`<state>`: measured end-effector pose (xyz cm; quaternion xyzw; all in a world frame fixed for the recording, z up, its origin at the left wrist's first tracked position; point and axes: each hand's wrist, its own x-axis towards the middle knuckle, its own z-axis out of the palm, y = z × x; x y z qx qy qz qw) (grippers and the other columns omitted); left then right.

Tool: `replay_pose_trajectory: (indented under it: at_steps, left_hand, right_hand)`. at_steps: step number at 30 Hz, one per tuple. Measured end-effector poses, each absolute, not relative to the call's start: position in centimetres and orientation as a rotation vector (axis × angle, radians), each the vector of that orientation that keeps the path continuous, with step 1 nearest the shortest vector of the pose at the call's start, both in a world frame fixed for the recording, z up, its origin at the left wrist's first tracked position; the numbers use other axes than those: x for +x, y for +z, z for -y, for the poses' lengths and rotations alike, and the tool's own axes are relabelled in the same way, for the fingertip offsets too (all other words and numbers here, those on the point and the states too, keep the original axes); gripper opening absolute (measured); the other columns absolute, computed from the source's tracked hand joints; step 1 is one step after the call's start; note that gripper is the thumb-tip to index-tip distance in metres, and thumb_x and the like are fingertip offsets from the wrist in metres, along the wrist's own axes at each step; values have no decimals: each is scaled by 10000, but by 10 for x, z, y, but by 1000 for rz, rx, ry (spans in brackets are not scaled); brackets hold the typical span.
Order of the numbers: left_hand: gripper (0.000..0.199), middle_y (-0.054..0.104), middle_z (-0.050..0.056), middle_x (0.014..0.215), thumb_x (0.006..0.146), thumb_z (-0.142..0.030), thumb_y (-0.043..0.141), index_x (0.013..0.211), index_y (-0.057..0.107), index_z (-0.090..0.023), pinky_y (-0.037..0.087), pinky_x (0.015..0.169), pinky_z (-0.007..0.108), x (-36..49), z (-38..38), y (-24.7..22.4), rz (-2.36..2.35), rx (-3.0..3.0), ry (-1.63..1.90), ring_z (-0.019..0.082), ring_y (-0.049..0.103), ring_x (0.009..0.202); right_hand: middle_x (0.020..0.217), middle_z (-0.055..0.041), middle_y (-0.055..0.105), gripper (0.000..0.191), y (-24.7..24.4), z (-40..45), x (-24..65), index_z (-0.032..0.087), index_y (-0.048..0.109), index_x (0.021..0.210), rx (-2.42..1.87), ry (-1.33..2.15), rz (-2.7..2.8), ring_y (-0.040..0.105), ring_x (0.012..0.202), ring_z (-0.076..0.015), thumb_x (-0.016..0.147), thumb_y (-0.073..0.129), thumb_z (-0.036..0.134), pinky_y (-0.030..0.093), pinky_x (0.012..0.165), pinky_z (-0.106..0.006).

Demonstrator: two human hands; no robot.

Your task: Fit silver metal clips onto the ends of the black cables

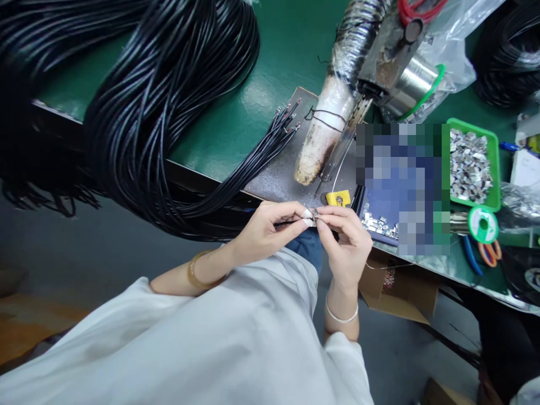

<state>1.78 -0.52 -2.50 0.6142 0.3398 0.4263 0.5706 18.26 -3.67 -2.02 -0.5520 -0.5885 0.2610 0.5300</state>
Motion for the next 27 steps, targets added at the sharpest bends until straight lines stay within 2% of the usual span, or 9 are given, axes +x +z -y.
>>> replay_pose_trajectory:
  at_steps: [8, 13, 16, 20, 23, 27]
  left_hand:
    - [160, 718, 60, 845, 920, -254, 614, 919, 709, -125, 496, 657, 214, 18, 6, -30, -813, 1481, 1035, 124, 626, 715]
    - [144, 703, 38, 790, 925, -213, 608, 942, 720, -124, 453, 598, 204, 17, 4, -30, -810, 1617, 1111, 94, 566, 626]
    - [162, 668, 23, 718, 948, -190, 573, 933, 722, -126, 450, 643, 225, 16, 2, -32, -847, 1880, 1158, 104, 552, 624]
    - [240, 687, 62, 769, 986, -190, 497, 898, 712, -132, 456, 697, 273, 18, 4, -36, -943, 2175, 1127, 152, 602, 709]
    - [224, 675, 53, 769, 989, -218, 497, 908, 689, -138, 461, 687, 266, 21, 9, -35, -921, 1976, 1153, 140, 595, 687]
    - [215, 579, -11, 627, 966, -320, 558, 866, 614, -138, 420, 544, 210, 23, 10, -26, -714, 1239, 962, 83, 509, 535]
  right_hand:
    - [940, -25, 738, 79, -18, 38, 182, 247, 748, 881, -1347, 593, 1441, 709, 877, -156, 848, 725, 180, 619, 721, -308]
    - [946, -18, 740, 97, -18, 37, 184, 248, 743, 894, -1316, 600, 1466, 713, 886, -159, 854, 719, 163, 618, 749, -317]
    - [984, -13, 749, 164, -13, 39, 187, 263, 744, 947, -1354, 433, 1627, 715, 918, -167, 862, 703, 129, 614, 844, -352]
    - [1044, -12, 745, 197, -6, 43, 186, 270, 732, 989, -1460, 238, 1817, 710, 961, -164, 888, 663, 115, 599, 913, -351]
    - [992, -13, 739, 147, -8, 44, 180, 254, 727, 918, -1426, 339, 1659, 710, 942, -177, 868, 688, 121, 608, 885, -373]
    - [988, -26, 728, 96, -15, 41, 172, 233, 716, 878, -1362, 412, 1448, 717, 916, -195, 856, 708, 141, 625, 841, -416]
